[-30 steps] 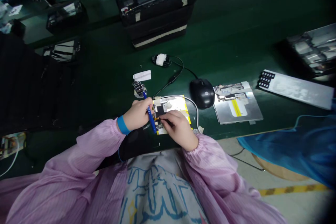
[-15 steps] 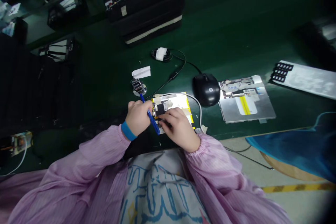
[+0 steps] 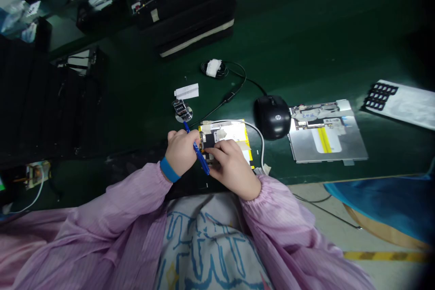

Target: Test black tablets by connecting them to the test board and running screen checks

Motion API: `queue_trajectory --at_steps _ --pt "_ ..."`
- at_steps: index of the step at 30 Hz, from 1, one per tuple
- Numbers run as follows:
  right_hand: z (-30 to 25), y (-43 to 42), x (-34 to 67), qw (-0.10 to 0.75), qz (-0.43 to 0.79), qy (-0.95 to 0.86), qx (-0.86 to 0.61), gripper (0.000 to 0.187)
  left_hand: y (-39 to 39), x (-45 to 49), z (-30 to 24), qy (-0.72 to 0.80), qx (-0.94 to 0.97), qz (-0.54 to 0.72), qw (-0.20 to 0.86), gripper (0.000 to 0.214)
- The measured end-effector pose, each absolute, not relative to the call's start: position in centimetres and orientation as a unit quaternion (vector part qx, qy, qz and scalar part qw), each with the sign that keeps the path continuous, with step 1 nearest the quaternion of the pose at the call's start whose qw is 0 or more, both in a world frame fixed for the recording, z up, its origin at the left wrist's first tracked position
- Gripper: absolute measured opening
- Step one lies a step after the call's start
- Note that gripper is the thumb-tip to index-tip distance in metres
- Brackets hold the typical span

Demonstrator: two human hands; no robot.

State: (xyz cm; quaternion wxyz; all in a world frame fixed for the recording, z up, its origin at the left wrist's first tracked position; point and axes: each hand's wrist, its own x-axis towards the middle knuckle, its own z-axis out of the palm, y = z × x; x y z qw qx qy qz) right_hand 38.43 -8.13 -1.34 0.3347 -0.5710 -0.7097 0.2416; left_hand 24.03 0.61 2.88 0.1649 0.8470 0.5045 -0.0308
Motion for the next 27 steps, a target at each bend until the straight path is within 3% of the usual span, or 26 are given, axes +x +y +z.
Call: queue_trajectory --at_steps 8,27 --pt "-1.2 -8.2 38.4 0.314 0.228 -0.722 -0.573 0.033 0.9 24.5 3.4 0.525 0.823 -0.052 0.212 0.009" --pt "-1.2 -8.2 38.4 0.298 0.230 -0.729 -0.572 0.033 0.2 25.0 3.3 0.525 0.828 -0.049 0.192 0.010"
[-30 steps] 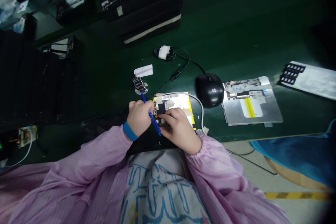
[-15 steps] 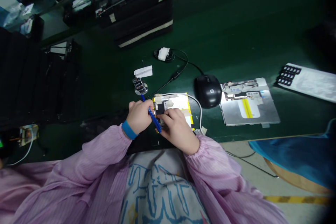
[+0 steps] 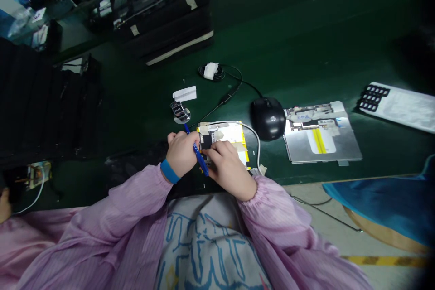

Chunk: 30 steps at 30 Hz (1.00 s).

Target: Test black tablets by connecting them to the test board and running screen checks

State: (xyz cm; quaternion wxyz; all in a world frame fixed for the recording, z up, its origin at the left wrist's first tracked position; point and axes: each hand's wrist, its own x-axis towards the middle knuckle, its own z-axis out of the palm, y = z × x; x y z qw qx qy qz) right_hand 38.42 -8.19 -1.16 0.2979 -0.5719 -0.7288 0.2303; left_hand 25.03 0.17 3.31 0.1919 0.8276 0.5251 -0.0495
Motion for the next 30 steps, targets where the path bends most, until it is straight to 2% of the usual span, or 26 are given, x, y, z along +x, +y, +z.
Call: queue_trajectory --at_steps 6,13,27,30 --pt "-1.2 -8.1 38.4 0.296 0.235 -0.726 -0.574 0.043 0.4 25.1 3.4 0.511 0.834 -0.056 0.200 0.010" --pt "-0.9 -8.0 38.2 0.251 0.213 -0.750 -0.574 0.053 0.5 24.9 3.3 0.506 0.837 -0.058 0.198 0.009" --pt "-0.6 -7.9 37.8 0.227 0.188 -0.758 -0.581 0.050 1.0 25.0 3.8 0.495 0.836 -0.075 0.226 0.008" --pt "-0.3 -8.0 37.3 0.216 0.179 -0.755 -0.593 0.051 1.3 24.2 5.4 0.492 0.832 -0.018 0.255 0.015"
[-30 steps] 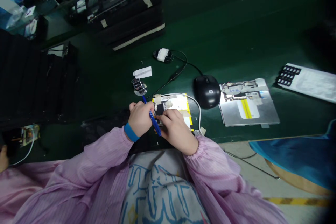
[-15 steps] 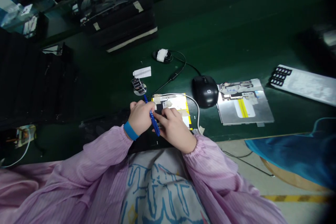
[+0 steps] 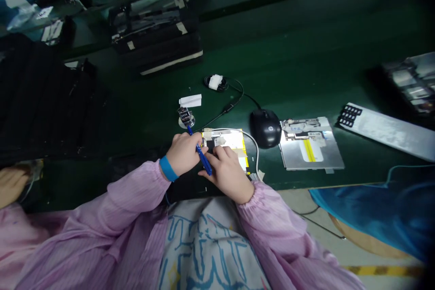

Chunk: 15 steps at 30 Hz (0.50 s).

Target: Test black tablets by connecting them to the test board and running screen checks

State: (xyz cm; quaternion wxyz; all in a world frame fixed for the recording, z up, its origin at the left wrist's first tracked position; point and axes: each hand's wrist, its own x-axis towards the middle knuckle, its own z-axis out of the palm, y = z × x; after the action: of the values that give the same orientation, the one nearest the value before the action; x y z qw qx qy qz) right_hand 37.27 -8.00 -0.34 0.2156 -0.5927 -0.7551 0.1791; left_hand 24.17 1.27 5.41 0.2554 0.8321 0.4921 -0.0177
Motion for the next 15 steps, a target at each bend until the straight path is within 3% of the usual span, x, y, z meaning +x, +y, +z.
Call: queue_trajectory --at_steps 5,8,12,15 --pt "0.9 -8.0 37.8 0.197 0.215 -0.761 -0.579 0.057 6.2 18.7 9.3 0.556 0.693 0.274 0.368 0.026" --pt "2.8 -5.6 39.2 0.234 0.291 -0.760 -0.532 0.060 11.8 14.2 9.6 0.576 0.539 0.446 0.423 0.023" --pt "4.7 4.0 39.9 0.407 0.332 -0.670 -0.524 0.054 18.8 10.2 7.1 0.595 0.355 0.525 0.495 0.041" --pt "5.2 14.0 38.8 0.543 0.413 -0.475 -0.556 0.053 22.1 9.3 5.3 0.580 0.260 0.554 0.537 0.059"
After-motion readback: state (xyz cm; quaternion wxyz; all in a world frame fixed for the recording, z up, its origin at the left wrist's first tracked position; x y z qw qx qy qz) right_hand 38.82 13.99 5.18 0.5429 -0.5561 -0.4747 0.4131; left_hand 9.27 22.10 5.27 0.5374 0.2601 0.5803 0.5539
